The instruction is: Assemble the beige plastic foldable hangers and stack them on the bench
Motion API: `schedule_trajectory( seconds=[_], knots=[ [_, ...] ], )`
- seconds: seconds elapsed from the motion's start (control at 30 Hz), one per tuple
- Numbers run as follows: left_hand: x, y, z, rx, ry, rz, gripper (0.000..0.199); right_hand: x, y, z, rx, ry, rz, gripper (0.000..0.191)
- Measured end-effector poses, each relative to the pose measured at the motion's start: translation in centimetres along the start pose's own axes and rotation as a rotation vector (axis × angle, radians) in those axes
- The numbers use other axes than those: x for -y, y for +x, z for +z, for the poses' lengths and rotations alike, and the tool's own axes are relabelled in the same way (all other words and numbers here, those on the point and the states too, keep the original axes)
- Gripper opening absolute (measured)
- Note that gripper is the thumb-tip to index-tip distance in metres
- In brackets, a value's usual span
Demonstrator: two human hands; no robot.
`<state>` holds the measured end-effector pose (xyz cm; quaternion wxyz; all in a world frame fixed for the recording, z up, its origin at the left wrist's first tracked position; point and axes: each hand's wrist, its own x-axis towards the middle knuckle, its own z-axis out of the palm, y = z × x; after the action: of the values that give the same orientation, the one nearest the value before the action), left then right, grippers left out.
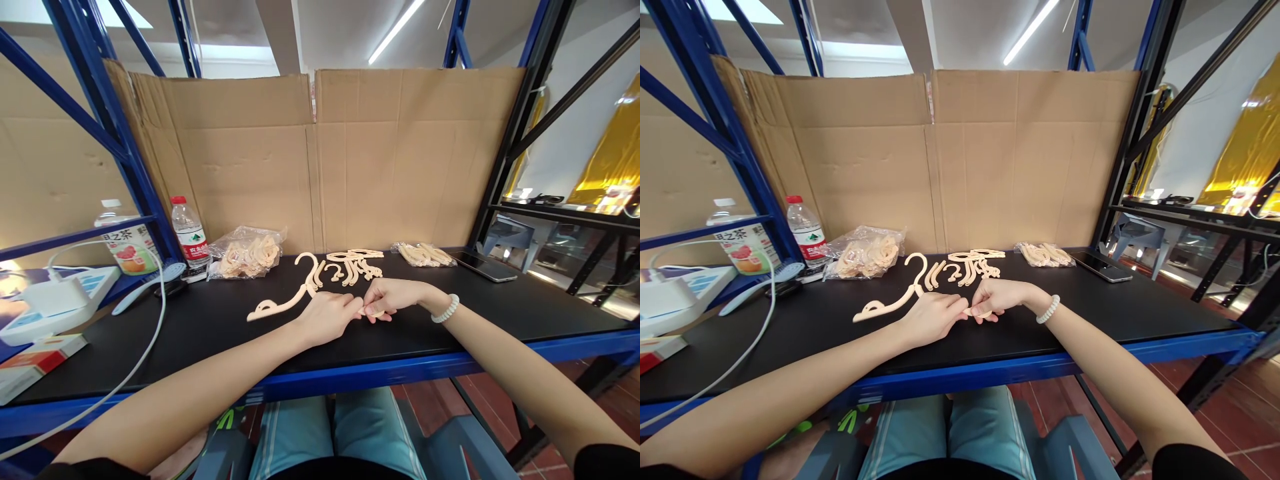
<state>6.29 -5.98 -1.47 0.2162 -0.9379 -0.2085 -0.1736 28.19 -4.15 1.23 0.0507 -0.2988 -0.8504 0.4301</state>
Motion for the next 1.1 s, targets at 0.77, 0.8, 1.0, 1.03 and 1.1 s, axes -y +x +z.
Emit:
schedule_trajectory(
  seconds=[0.77, 0.8, 1.0, 1.03, 1.1],
  knots=[
    [-0.8, 0.5, -0.7, 0.188, -0.148, -0.306, 0.012, 2.0, 0.4, 2.0, -0.302, -0.272, 0.013, 0.032],
    [-0.8, 0.5, -0.6, 0.173, -0.163, -0.307, 0.013, 1.9, 0.4, 2.0, -0.298, -0.257, 0.004, 0.032],
    [-0.8, 0.5, -0.1, 0.086, -0.287, -0.291, 0.017, 0.9, 0.5, 1.7, -0.212, -0.103, 0.034, 0.028],
    [-0.9, 0.5, -0.1, 0.082, -0.298, -0.28, 0.018, 0.8, 0.6, 1.7, -0.198, -0.064, 0.057, 0.027],
    [-0.9, 0.5, -0.1, 0.087, -0.31, -0.262, 0.017, 0.5, 0.6, 1.6, -0.18, 0.015, 0.1, 0.025]
  ],
)
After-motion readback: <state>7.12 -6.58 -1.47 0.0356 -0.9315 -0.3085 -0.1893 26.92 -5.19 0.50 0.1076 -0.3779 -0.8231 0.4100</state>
